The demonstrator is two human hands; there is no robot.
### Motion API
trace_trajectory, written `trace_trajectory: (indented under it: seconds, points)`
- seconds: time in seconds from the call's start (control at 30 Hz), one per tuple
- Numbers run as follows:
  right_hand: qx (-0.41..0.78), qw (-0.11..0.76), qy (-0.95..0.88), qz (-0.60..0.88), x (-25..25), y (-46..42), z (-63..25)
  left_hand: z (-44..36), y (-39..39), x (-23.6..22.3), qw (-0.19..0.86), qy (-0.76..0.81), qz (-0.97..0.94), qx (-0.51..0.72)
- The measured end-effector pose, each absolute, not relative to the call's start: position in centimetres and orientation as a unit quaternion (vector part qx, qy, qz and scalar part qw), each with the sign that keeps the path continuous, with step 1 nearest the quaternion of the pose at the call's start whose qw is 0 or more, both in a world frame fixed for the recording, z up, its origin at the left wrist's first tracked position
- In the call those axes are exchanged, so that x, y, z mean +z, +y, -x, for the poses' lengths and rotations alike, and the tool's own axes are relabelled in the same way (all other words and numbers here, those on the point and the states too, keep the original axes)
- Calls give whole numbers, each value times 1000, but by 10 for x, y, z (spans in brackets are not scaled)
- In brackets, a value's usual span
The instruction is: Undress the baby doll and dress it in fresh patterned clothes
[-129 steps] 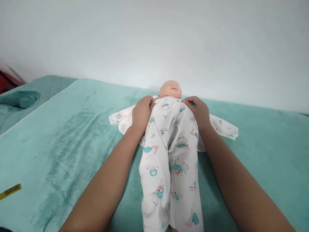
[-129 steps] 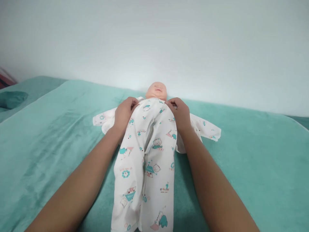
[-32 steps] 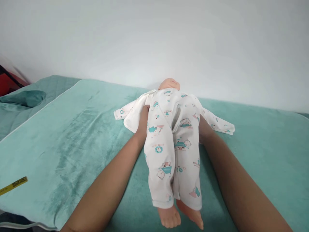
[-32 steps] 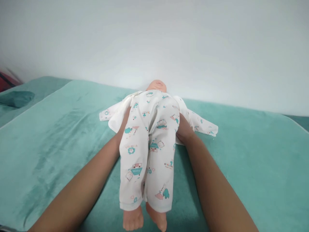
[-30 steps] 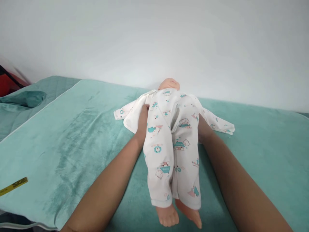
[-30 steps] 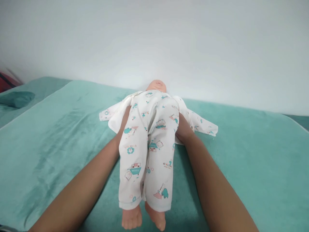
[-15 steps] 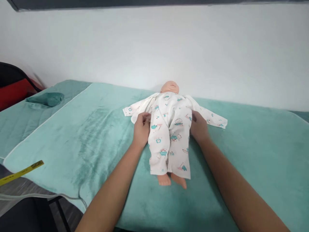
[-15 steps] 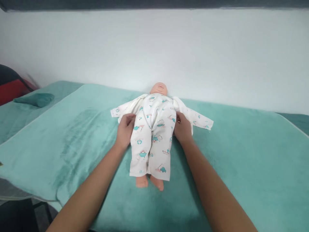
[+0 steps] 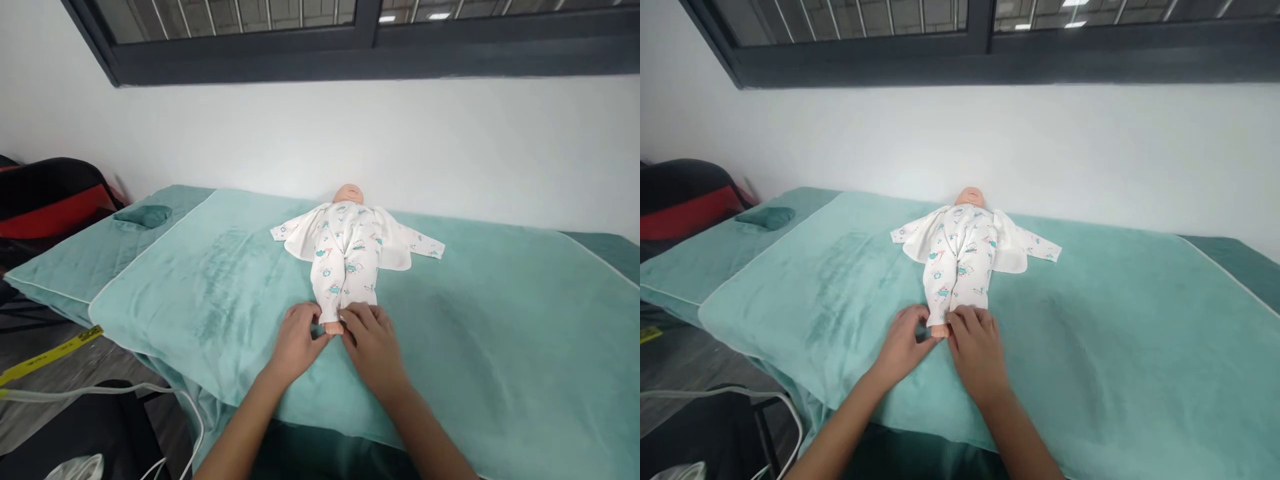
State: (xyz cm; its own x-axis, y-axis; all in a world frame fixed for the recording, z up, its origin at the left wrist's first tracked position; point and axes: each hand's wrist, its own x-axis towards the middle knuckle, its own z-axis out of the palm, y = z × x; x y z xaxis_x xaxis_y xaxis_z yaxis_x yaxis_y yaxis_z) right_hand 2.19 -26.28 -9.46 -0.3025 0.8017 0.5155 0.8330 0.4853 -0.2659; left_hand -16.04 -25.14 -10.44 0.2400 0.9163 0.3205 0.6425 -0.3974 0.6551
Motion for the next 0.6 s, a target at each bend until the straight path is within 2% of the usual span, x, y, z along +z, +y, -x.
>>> trace_trajectory:
  seconds: [0.23, 0.47, 0.6]
  points:
    - [-30, 308, -801, 512, -95, -255, -12, 160, -255, -109, 142, 515, -773, 342]
    - [103, 397, -796, 446, -86, -264, -22, 161, -262, -112, 102, 516, -763, 377]
    - [108, 370, -831, 402, -86, -270, -22, 162, -266, -117, 67, 542, -753, 368]
